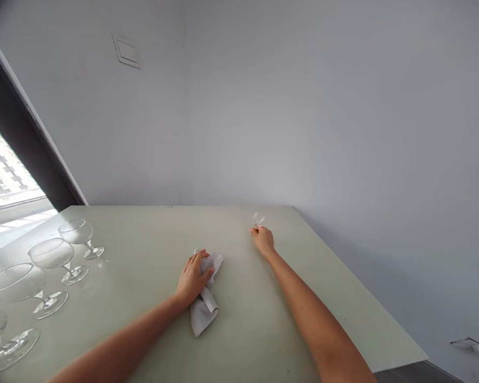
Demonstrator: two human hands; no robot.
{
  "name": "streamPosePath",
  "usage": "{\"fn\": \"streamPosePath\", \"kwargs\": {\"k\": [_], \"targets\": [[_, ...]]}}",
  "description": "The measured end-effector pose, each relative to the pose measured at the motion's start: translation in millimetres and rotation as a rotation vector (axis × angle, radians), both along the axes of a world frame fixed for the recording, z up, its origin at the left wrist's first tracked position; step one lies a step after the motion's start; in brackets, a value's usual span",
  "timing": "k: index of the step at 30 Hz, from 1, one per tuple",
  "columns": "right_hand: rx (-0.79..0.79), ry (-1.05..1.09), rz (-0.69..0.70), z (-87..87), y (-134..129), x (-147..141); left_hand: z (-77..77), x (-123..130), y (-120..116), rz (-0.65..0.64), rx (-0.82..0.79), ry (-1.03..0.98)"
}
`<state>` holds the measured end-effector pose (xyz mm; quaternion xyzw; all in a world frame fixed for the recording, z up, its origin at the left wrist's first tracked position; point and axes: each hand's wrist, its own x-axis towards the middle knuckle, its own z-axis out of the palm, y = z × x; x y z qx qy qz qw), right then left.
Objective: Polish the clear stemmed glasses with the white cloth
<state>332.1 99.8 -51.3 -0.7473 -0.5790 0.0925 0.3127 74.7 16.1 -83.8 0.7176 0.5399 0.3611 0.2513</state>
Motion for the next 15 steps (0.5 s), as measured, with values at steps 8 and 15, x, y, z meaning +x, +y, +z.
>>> {"fn": "streamPosePath", "kwargs": {"k": [8, 15], "targets": [[-0.173, -0.039, -0.413, -15.4, 23, 111, -1.7, 2, 2, -0.006, 0.018, 0.039], [-0.167, -0.065, -0.463, -24.3, 37, 134, -0.2, 2, -1, -0.003, 0.021, -0.025]]}}
